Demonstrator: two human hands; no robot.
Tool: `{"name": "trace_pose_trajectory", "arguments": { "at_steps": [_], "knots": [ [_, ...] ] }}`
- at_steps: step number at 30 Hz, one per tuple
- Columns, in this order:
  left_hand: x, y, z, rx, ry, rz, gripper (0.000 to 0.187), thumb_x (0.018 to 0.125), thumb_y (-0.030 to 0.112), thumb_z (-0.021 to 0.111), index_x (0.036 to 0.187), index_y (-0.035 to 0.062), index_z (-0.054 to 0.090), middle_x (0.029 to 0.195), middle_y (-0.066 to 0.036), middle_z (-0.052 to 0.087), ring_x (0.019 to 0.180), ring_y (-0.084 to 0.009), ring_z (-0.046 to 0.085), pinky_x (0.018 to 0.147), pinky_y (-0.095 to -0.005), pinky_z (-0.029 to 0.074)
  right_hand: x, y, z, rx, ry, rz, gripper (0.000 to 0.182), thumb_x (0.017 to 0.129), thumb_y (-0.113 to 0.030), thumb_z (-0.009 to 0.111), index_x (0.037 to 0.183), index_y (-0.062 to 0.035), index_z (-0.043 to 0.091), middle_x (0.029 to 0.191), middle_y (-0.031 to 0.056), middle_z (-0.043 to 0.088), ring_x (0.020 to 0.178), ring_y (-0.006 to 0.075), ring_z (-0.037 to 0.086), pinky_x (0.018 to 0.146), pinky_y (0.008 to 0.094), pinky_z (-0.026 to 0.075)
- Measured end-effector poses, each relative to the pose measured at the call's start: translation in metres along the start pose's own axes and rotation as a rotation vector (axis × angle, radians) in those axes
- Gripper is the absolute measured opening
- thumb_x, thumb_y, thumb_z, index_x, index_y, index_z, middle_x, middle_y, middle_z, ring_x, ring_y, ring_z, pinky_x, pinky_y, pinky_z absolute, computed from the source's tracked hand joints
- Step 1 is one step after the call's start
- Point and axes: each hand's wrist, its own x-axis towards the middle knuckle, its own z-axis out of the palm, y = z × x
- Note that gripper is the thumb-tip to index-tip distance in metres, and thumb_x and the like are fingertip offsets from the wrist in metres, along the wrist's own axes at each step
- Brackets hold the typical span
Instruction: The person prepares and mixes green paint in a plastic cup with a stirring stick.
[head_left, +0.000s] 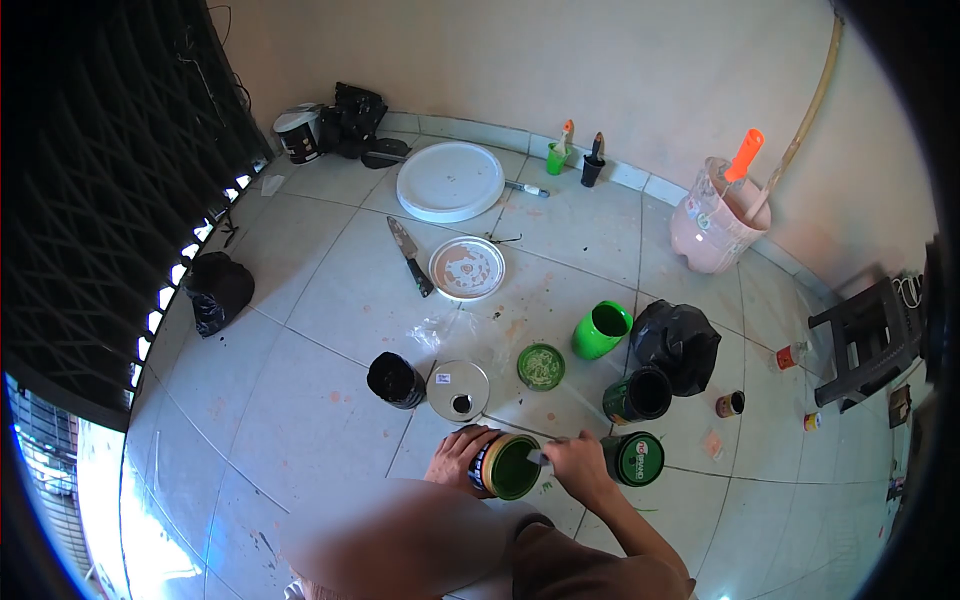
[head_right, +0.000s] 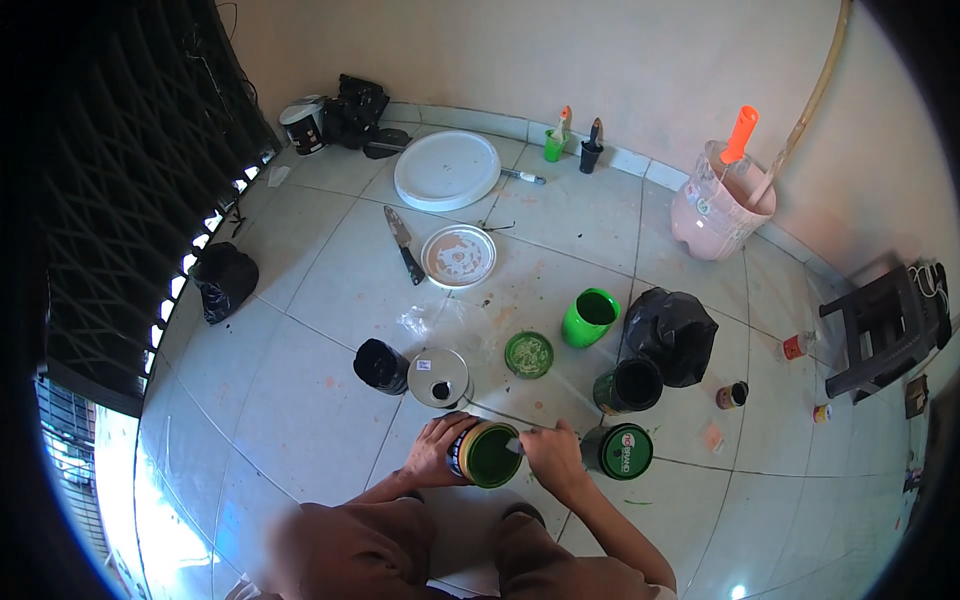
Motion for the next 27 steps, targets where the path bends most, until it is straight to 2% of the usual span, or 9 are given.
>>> {"name": "trace_pose_trajectory", "arguments": {
  "at_steps": [3, 6, 9, 12, 15, 18, 21, 24, 27],
  "knots": [
    [-0.009, 0.002, 0.011, -0.129, -0.008, -0.053, 0.100, 0.052, 0.038, 0.089, 0.136, 0.0089, 0.043, 0.131, -0.013, 0.051, 0.120, -0.0324, 0.050, 0.099, -0.0430, 0.042, -0.007, -0.012, -0.008, -0.013, -0.216, -0.087, 0.007, 0.079, -0.016, 0.057, 0.078, -0.0129, 0.064, 0.074, 0.0046, 0.066, 0.070, 0.0239, 0.064, 0.075, 0.0392, 0.045],
    [-0.014, 0.010, 0.026, -0.211, 0.007, -0.107, 0.101, 0.051, 0.034, 0.091, 0.136, 0.0081, 0.041, 0.130, -0.014, 0.052, 0.119, -0.0338, 0.051, 0.100, -0.0431, 0.042, 0.002, -0.023, -0.015, -0.097, -0.104, -0.119, 0.007, 0.079, -0.016, 0.057, 0.076, -0.0116, 0.062, 0.074, 0.0061, 0.066, 0.068, 0.0248, 0.064, 0.076, 0.0399, 0.045],
    [-0.020, 0.007, 0.046, -0.440, 0.081, -0.207, 0.104, 0.052, 0.031, 0.093, 0.137, 0.0075, 0.038, 0.130, -0.015, 0.052, 0.119, -0.0330, 0.052, 0.100, -0.0428, 0.044, 0.015, -0.018, -0.020, -0.236, -0.111, -0.213, 0.007, 0.078, -0.015, 0.057, 0.073, -0.0117, 0.061, 0.071, 0.0071, 0.063, 0.064, 0.0249, 0.063, 0.077, 0.0416, 0.045],
    [-0.022, -0.001, 0.061, -0.574, 0.076, -0.210, 0.108, 0.052, 0.031, 0.094, 0.139, 0.0075, 0.033, 0.130, -0.015, 0.051, 0.120, -0.0312, 0.053, 0.099, -0.0417, 0.044, 0.020, -0.026, -0.016, -0.176, -0.065, -0.382, 0.007, 0.077, -0.015, 0.058, 0.071, -0.0121, 0.059, 0.066, 0.0071, 0.059, 0.060, 0.0242, 0.062, 0.077, 0.0428, 0.045],
    [-0.024, -0.002, 0.065, -0.591, 0.070, -0.221, 0.109, 0.053, 0.030, 0.094, 0.139, 0.0075, 0.032, 0.131, -0.016, 0.051, 0.121, -0.0303, 0.053, 0.098, -0.0406, 0.045, 0.032, -0.034, -0.006, -0.236, 0.012, -0.411, 0.008, 0.076, -0.016, 0.059, 0.070, -0.0116, 0.059, 0.063, 0.0065, 0.056, 0.058, 0.0243, 0.060, 0.077, 0.0432, 0.045],
    [-0.022, -0.002, 0.059, -0.598, 0.034, -0.218, 0.109, 0.053, 0.030, 0.094, 0.140, 0.0075, 0.031, 0.133, -0.016, 0.050, 0.122, -0.0309, 0.052, 0.099, -0.0406, 0.045, 0.038, -0.031, -0.013, -0.290, -0.098, -0.323, 0.009, 0.077, -0.017, 0.058, 0.070, -0.0114, 0.058, 0.063, 0.0062, 0.056, 0.058, 0.0247, 0.060, 0.076, 0.0423, 0.046],
    [-0.030, -0.008, 0.070, -0.581, 0.036, -0.216, 0.109, 0.053, 0.029, 0.093, 0.140, 0.0065, 0.031, 0.134, -0.017, 0.048, 0.124, -0.0320, 0.051, 0.101, -0.0407, 0.044, 0.029, -0.027, 0.005, -0.177, -0.163, -0.390, 0.010, 0.078, -0.017, 0.058, 0.069, -0.0122, 0.059, 0.063, 0.0064, 0.058, 0.059, 0.0243, 0.061, 0.075, 0.0416, 0.047],
    [-0.032, -0.012, 0.076, -0.479, 0.060, -0.155, 0.109, 0.053, 0.029, 0.093, 0.140, 0.0054, 0.031, 0.136, -0.018, 0.046, 0.125, -0.0331, 0.049, 0.103, -0.0412, 0.042, 0.027, -0.032, 0.010, -0.170, -0.024, -0.392, 0.011, 0.078, -0.018, 0.059, 0.069, -0.0118, 0.060, 0.064, 0.0074, 0.060, 0.060, 0.0242, 0.062, 0.073, 0.0415, 0.047],
    [-0.029, -0.003, 0.064, -0.558, 0.044, -0.195, 0.111, 0.053, 0.030, 0.093, 0.140, 0.0032, 0.030, 0.138, -0.020, 0.044, 0.128, -0.0351, 0.046, 0.105, -0.0420, 0.041, 0.029, -0.029, 0.001, -0.252, -0.085, -0.270, 0.013, 0.078, -0.018, 0.060, 0.067, -0.0113, 0.059, 0.065, 0.0079, 0.061, 0.061, 0.0238, 0.063, 0.073, 0.0416, 0.048]
  ]
}}
